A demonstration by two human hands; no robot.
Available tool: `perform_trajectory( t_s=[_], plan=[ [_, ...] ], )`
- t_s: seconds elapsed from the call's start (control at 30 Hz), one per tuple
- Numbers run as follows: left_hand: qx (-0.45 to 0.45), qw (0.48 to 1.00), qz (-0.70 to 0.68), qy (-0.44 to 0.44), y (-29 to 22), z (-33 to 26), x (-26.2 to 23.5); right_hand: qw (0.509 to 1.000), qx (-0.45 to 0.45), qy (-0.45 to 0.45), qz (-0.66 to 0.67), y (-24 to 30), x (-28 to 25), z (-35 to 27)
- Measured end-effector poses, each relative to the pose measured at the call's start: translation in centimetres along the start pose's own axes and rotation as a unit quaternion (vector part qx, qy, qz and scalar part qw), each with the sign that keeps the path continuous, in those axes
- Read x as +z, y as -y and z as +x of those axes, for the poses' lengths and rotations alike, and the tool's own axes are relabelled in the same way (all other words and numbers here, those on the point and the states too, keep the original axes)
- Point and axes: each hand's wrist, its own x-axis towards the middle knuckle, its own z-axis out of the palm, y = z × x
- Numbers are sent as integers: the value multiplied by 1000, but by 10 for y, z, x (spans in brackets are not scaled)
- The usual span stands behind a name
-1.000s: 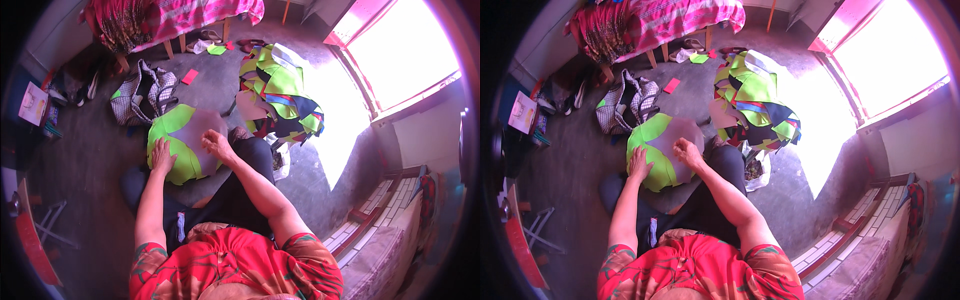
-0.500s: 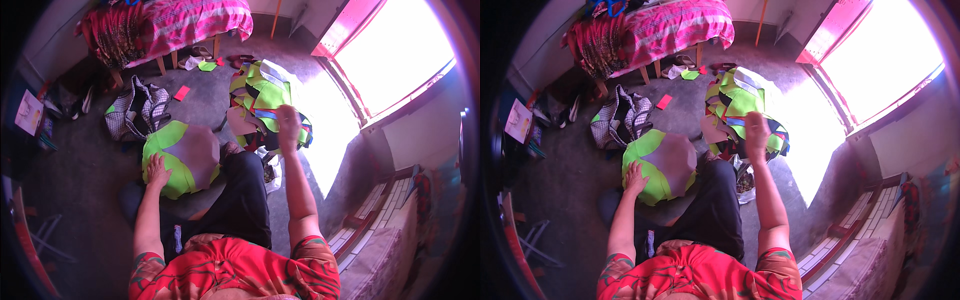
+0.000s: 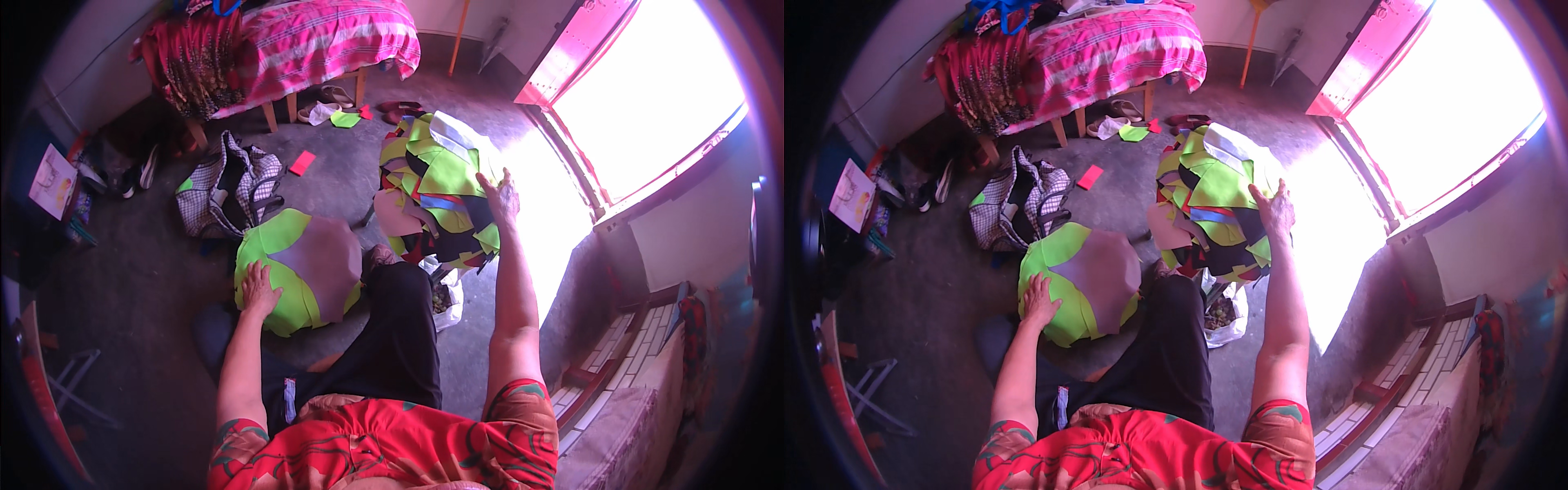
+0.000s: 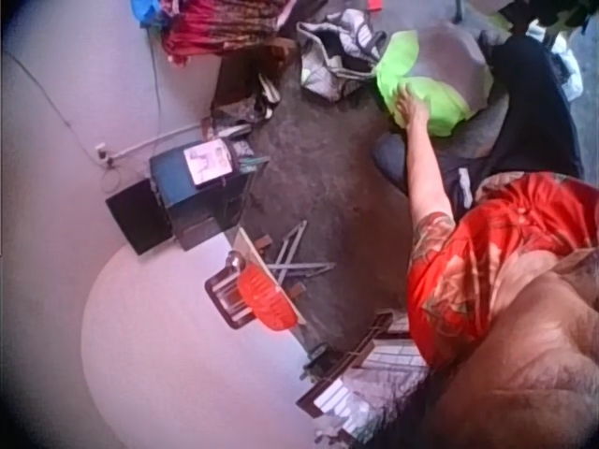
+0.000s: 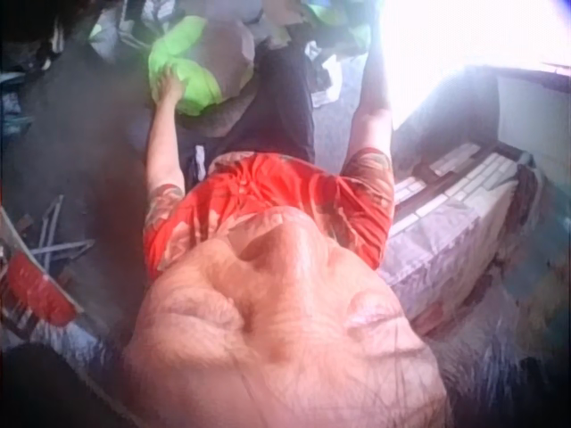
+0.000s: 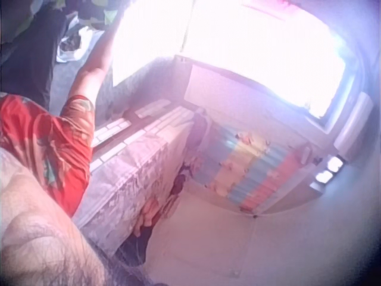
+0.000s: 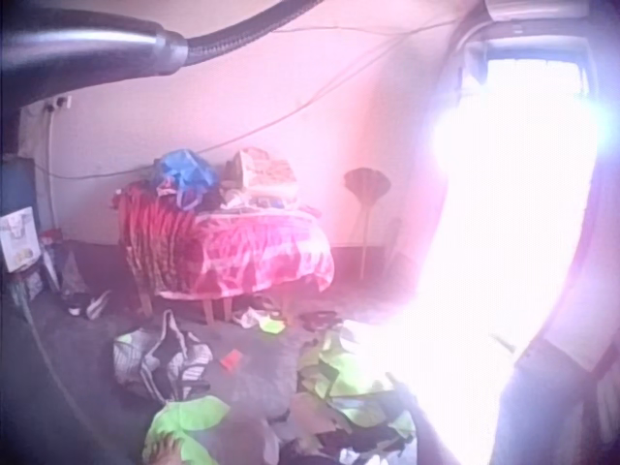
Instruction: The person sits on the floor and sorts through a pile of colorful fabric pieces. They pick up individual pieces, inspect them, and place them into a separate stack on their lap.
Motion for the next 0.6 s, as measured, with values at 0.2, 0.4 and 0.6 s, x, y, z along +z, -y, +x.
perform_trajectory(
  t_s=[0.2, 0.4, 0.6],
  plan=[
    [-2, 1000, -5, -1, 1, 1, 0, 996, -45, -9, -71, 16, -11, 4],
    [5, 1000, -5, -20, 0, 4, 4, 991, -102, -31, -76, 7, 2, 38],
    [3, 1000, -5, -25, 3, 5, 8, 995, -53, -22, -77, -2, 6, 51]
  ],
)
